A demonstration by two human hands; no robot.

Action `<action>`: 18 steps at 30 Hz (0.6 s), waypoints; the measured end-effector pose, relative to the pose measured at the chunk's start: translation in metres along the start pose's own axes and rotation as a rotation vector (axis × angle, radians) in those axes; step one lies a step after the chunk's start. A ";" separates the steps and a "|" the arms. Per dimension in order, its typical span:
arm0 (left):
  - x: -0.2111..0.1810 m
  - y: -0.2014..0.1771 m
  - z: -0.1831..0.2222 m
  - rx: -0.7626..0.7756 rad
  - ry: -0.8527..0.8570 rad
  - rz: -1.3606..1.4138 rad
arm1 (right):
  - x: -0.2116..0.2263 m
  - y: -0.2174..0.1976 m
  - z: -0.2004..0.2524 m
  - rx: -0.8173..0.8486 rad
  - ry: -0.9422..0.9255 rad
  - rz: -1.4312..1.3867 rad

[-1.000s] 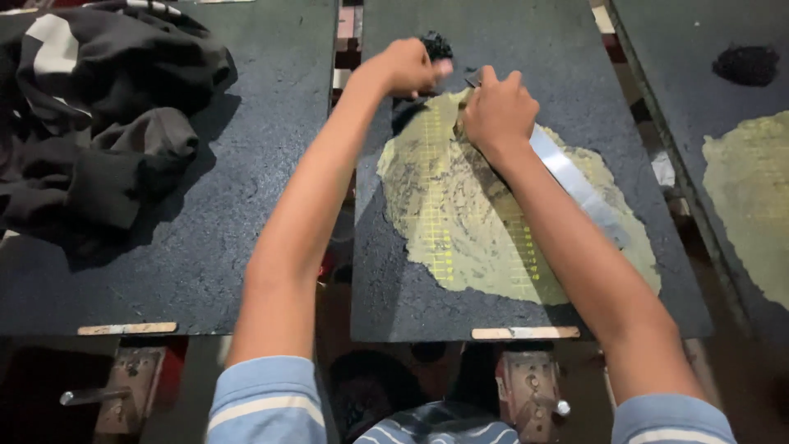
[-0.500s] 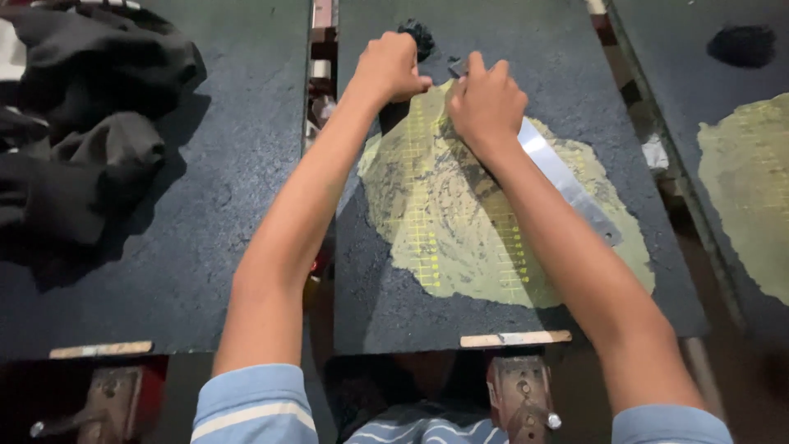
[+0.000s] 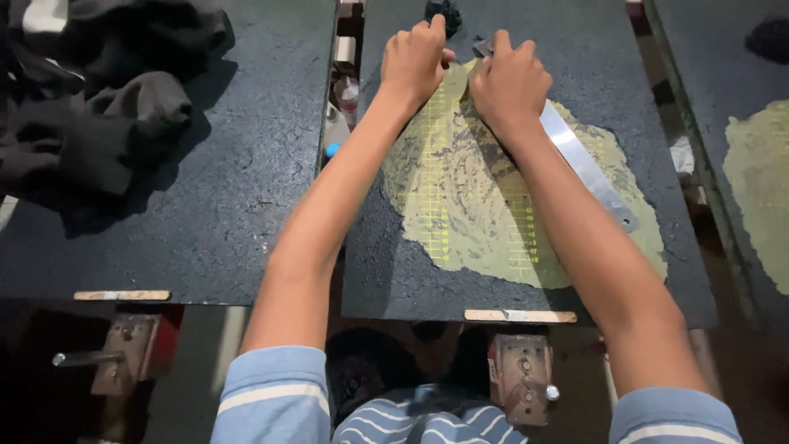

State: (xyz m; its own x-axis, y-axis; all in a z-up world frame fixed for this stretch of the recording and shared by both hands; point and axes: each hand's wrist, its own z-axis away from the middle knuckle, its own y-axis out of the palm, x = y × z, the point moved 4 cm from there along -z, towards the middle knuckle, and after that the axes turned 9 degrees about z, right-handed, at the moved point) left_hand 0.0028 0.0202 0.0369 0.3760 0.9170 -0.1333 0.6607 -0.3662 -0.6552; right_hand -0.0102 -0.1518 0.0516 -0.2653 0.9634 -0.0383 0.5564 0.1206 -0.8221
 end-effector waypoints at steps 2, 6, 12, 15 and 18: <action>0.010 0.001 -0.014 0.005 0.019 0.002 | 0.001 -0.004 -0.003 -0.017 0.004 0.013; 0.042 -0.022 -0.039 -0.107 -0.196 0.095 | -0.001 -0.012 -0.003 0.079 0.054 -0.056; 0.049 -0.075 -0.047 -0.248 -0.067 0.282 | 0.004 -0.020 -0.004 0.155 0.081 -0.108; 0.056 -0.079 -0.044 -0.191 -0.178 0.360 | 0.005 -0.021 -0.005 0.193 0.093 -0.112; 0.040 -0.096 -0.040 -0.183 -0.231 0.515 | 0.005 -0.015 -0.004 0.168 0.088 -0.103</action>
State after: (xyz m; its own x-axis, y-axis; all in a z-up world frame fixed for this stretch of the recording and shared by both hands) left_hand -0.0203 0.0857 0.1243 0.5407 0.6169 -0.5718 0.5398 -0.7759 -0.3267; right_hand -0.0166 -0.1482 0.0659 -0.2404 0.9661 0.0946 0.3886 0.1850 -0.9026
